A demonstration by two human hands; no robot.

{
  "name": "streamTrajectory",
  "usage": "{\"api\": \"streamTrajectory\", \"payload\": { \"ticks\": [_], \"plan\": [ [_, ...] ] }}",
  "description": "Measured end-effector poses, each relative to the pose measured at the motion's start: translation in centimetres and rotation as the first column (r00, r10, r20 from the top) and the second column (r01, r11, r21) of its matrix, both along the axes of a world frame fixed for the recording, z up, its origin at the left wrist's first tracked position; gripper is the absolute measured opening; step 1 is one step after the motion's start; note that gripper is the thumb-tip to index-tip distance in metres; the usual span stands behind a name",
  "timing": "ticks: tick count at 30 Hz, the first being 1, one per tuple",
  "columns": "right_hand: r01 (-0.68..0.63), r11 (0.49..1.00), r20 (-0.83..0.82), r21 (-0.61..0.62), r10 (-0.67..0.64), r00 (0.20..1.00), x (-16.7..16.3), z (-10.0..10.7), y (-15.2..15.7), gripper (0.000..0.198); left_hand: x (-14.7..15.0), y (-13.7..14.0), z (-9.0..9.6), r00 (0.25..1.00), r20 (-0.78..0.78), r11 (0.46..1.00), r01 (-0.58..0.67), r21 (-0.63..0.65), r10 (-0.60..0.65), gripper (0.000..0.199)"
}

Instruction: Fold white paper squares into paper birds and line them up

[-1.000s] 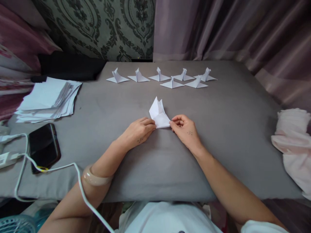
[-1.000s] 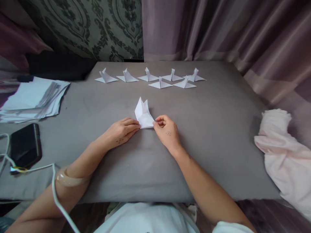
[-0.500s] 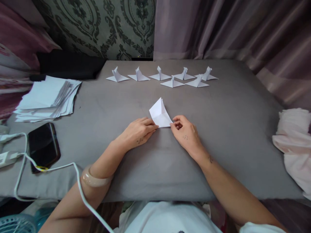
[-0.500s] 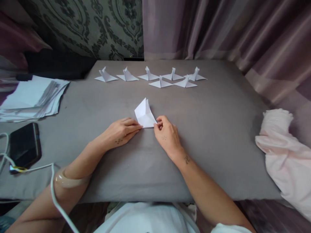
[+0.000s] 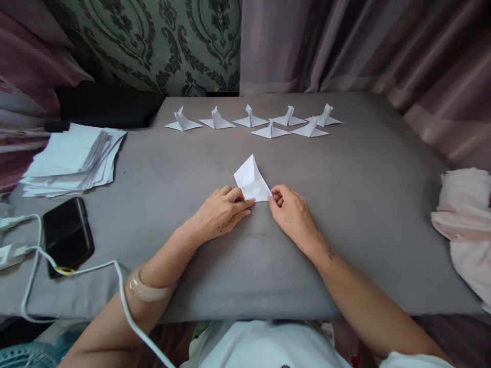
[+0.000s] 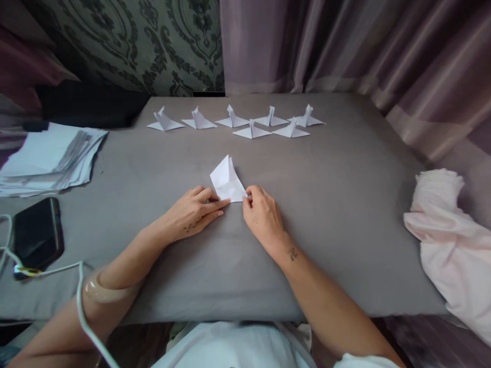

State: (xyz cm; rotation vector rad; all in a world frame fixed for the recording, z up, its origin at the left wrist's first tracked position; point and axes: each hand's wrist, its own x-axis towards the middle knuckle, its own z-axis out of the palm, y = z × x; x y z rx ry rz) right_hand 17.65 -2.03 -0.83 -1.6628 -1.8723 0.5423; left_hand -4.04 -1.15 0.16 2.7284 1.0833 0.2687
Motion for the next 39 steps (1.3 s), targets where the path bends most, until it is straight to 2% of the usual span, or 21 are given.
{"api": "streamTrajectory", "payload": {
  "ticks": [5,10,17,19,23,26,28,30,32,35,37,39],
  "plan": [
    [0.060,0.990,-0.096,-0.130,-0.072,0.993,1.7,0.3,0.5,0.018,0.3,-0.1,-0.3,1.000,-0.008,1.000,-0.019,0.019,0.019,0.044],
    [0.110,0.980,-0.150,-0.167,-0.135,0.979,2.8,0.2,0.9,0.020,0.7,0.1,-0.3,1.000,-0.023,0.999,-0.012,0.053,0.013,0.043],
    [0.088,0.985,-0.107,-0.145,-0.104,0.989,2.0,0.4,0.7,0.019,1.7,0.5,-0.2,0.996,-0.094,0.991,0.009,0.137,0.004,0.044],
    [0.087,0.985,-0.100,-0.151,-0.103,0.990,1.8,0.4,0.7,0.020,1.9,0.5,0.0,0.997,-0.073,0.988,0.002,0.155,0.009,0.043],
    [0.110,0.983,-0.128,-0.144,-0.128,0.983,1.7,0.2,0.8,0.021,2.0,1.0,0.9,0.990,0.031,0.974,-0.140,0.176,0.136,0.035],
    [0.099,0.991,-0.166,-0.086,-0.112,0.980,1.5,-0.3,1.0,0.024,1.8,1.9,1.6,0.979,0.073,0.955,-0.202,0.218,0.190,0.047],
    [0.050,0.998,-0.210,-0.040,-0.058,0.976,1.4,-0.6,1.1,0.030,1.7,2.5,1.6,0.985,0.064,0.963,-0.170,0.211,0.160,0.058],
    [-0.006,1.000,-0.257,-0.005,0.004,0.966,1.3,-1.0,1.2,0.038,1.5,3.1,1.3,0.990,0.062,0.976,-0.134,0.172,0.125,0.059],
    [-0.074,0.997,-0.322,0.006,0.072,0.944,1.3,-1.3,1.4,0.044,1.1,3.4,0.7,0.979,0.152,0.977,-0.160,0.140,0.138,0.052],
    [-0.192,0.981,-0.473,-0.022,0.159,0.866,1.1,-1.3,1.5,0.053,0.4,3.6,-0.1,0.929,0.345,0.980,-0.173,0.093,0.132,0.041],
    [-0.254,0.967,-0.571,-0.028,0.193,0.798,0.9,-0.8,1.6,0.057,0.1,3.5,-0.2,0.861,0.478,0.979,-0.203,0.011,0.173,0.032],
    [-0.287,0.958,-0.643,-0.013,0.212,0.736,0.8,-0.2,1.5,0.058,-0.1,3.2,0.1,0.736,0.616,0.959,-0.231,-0.165,0.283,0.022]
  ]
}}
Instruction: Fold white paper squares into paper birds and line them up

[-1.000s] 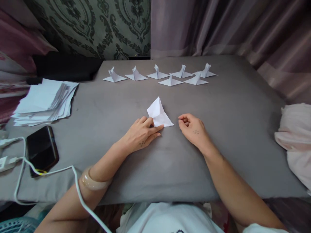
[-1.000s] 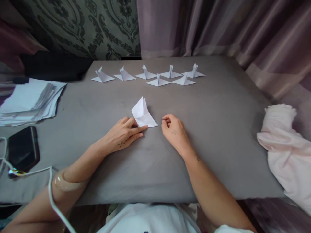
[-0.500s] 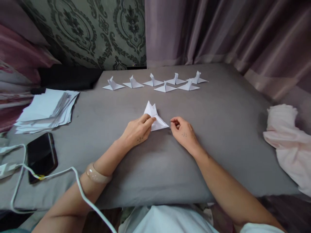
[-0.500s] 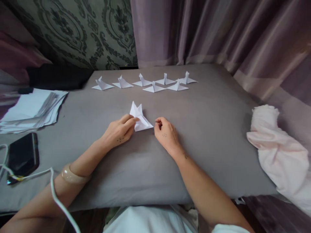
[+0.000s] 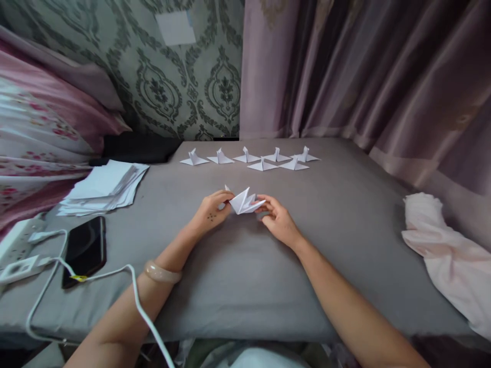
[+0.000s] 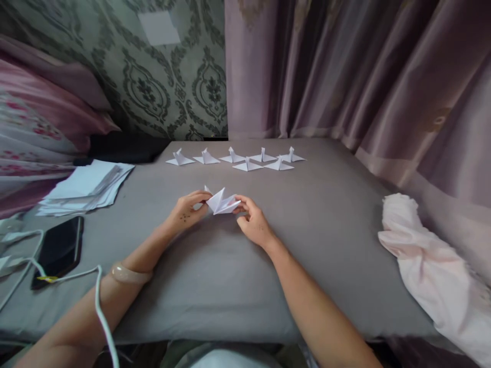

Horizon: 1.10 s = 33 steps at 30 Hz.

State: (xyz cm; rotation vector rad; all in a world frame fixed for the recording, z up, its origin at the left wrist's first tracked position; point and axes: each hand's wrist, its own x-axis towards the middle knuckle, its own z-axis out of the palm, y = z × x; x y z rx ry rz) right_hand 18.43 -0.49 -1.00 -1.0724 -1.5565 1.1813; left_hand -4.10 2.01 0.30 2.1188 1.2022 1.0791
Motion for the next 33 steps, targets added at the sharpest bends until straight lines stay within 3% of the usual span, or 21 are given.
{"api": "streamTrajectory", "payload": {
  "ticks": [2,5,8,12,14,18,23,28,33],
  "plan": [
    [0.003,1.000,-0.051,0.015,-0.002,0.999,0.0,0.8,-0.1,0.054,0.1,-0.6,0.5,0.958,0.275,0.979,-0.024,-0.204,0.081,0.018],
    [0.025,0.998,-0.057,0.059,-0.022,0.998,0.2,2.0,-0.2,0.046,0.8,-1.6,1.4,0.768,0.600,0.888,0.092,-0.450,0.225,0.023],
    [0.064,0.993,-0.028,0.094,-0.062,0.998,0.4,2.8,-0.1,0.039,1.6,-2.4,2.1,0.641,0.717,0.823,0.230,-0.519,0.274,0.028],
    [0.236,0.962,0.014,0.137,-0.240,0.971,0.2,3.3,0.5,0.039,2.4,-2.5,2.2,0.564,0.750,0.789,0.258,-0.557,0.345,0.033],
    [0.275,0.947,0.000,0.167,-0.279,0.960,0.0,3.3,0.8,0.042,2.6,-2.2,1.9,0.573,0.719,0.782,0.201,-0.590,0.395,0.036],
    [0.212,0.953,0.025,0.217,-0.223,0.975,-0.5,2.7,1.5,0.036,2.6,-1.7,1.1,0.593,0.660,0.803,0.037,-0.595,0.462,0.038],
    [0.160,0.969,0.025,0.189,-0.168,0.985,-1.5,1.8,2.3,0.028,1.9,-2.3,1.1,0.563,0.706,0.850,0.012,-0.527,0.429,0.043],
    [0.121,0.989,-0.045,0.081,-0.117,0.992,-1.9,1.1,2.4,0.024,1.2,-3.0,1.3,0.695,0.636,0.873,0.027,-0.487,0.334,0.041],
    [0.121,0.992,-0.038,0.045,-0.119,0.992,-1.3,1.0,1.2,0.015,1.3,-3.3,1.1,0.794,0.544,0.846,0.073,-0.528,0.271,0.027]
  ]
}}
